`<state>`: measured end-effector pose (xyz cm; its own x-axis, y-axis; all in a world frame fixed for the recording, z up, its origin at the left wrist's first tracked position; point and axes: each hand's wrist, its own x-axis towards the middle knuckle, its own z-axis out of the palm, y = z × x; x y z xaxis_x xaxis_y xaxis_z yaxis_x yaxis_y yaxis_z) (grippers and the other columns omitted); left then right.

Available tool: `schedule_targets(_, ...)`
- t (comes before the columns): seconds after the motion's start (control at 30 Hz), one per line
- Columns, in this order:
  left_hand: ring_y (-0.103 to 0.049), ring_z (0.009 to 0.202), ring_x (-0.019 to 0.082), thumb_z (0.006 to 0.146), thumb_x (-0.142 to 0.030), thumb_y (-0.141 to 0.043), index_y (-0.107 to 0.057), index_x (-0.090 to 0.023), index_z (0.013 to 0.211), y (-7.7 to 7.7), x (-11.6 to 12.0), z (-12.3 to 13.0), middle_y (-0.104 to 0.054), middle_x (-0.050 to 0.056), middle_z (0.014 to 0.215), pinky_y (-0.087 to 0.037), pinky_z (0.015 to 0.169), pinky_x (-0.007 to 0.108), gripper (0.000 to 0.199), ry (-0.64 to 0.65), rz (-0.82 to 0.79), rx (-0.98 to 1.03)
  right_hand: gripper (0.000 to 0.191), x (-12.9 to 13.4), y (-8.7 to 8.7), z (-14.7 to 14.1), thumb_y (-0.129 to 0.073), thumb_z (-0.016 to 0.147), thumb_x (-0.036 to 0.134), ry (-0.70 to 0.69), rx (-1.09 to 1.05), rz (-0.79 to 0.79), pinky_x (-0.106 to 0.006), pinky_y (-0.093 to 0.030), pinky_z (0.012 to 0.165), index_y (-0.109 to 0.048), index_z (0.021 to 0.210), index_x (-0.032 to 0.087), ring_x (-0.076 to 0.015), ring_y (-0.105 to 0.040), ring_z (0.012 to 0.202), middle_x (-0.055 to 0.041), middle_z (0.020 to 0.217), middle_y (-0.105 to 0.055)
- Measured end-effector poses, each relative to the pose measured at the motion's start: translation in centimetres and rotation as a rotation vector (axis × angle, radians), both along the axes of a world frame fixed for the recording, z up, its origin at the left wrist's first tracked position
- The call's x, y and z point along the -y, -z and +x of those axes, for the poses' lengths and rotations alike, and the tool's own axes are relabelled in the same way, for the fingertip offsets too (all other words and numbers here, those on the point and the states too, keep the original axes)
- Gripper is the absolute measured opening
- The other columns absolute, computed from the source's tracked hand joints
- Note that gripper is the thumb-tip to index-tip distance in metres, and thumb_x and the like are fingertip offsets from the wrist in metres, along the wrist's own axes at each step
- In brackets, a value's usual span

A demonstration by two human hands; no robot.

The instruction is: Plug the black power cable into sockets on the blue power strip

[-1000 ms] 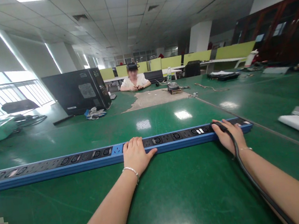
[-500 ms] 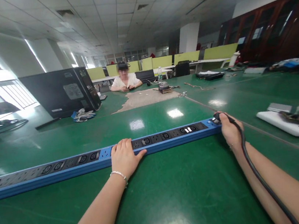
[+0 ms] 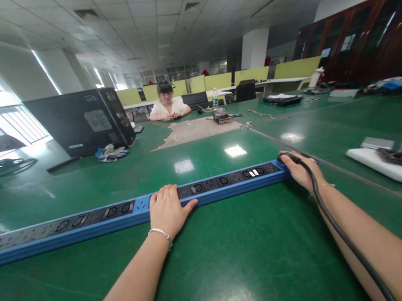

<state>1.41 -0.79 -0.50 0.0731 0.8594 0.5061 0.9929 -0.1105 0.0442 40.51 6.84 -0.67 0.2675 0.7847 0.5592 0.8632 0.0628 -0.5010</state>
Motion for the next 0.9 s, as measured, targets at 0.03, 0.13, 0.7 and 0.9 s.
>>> schedule_targets(0.03, -0.048, 0.113, 0.029, 0.075, -0.061, -0.047, -0.051, -0.014, 0.115, 0.0, 0.0, 0.0, -0.058, 0.016, 0.118, -0.032, 0.097, 0.043, 0.062, 0.001, 0.000, 0.001, 0.041, 0.1, -0.1, -0.2, -0.041, 0.080, 0.049, 0.015, -0.017, -0.023, -0.037, -0.044, 0.085, -0.067, 0.102, 0.026, -0.0244, -0.060, 0.097, -0.0043, 0.101, -0.068)
schedule_targets(0.13, -0.048, 0.113, 0.029, 0.075, -0.061, -0.047, -0.050, -0.014, 0.115, 0.1, 0.0, 0.0, -0.058, 0.016, 0.117, -0.031, 0.098, 0.043, 0.062, 0.001, 0.002, 0.000, 0.041, 0.5, -0.5, -0.8, -0.043, 0.078, 0.049, 0.075, -0.018, -0.064, -0.037, -0.045, 0.081, -0.068, 0.101, 0.026, -0.0255, -0.061, 0.091, -0.0053, 0.094, -0.069)
schedule_targets(0.7, -0.048, 0.113, 0.029, 0.075, -0.061, -0.047, -0.051, -0.013, 0.114, -0.1, 0.0, 0.0, -0.058, 0.016, 0.117, -0.032, 0.097, 0.043, 0.063, -0.006, -0.009, 0.006, 0.042, 0.4, 1.2, 0.6, -0.041, 0.081, 0.045, -0.007, 0.121, -0.011, -0.044, -0.031, 0.103, -0.064, 0.109, 0.024, -0.0286, -0.036, 0.127, -0.0030, 0.119, -0.060)
schedule_targets(0.9, -0.048, 0.114, 0.030, 0.076, -0.062, -0.045, -0.050, -0.010, 0.115, 0.0, 0.0, 0.0, -0.057, 0.017, 0.118, -0.032, 0.097, 0.044, 0.065, 0.008, -0.004, 0.000, 0.041, 0.6, 1.4, 0.3, -0.037, 0.084, 0.044, 0.019, 0.168, 0.025, -0.049, -0.032, 0.099, -0.065, 0.107, 0.024, -0.0280, -0.047, 0.117, -0.0075, 0.110, -0.065)
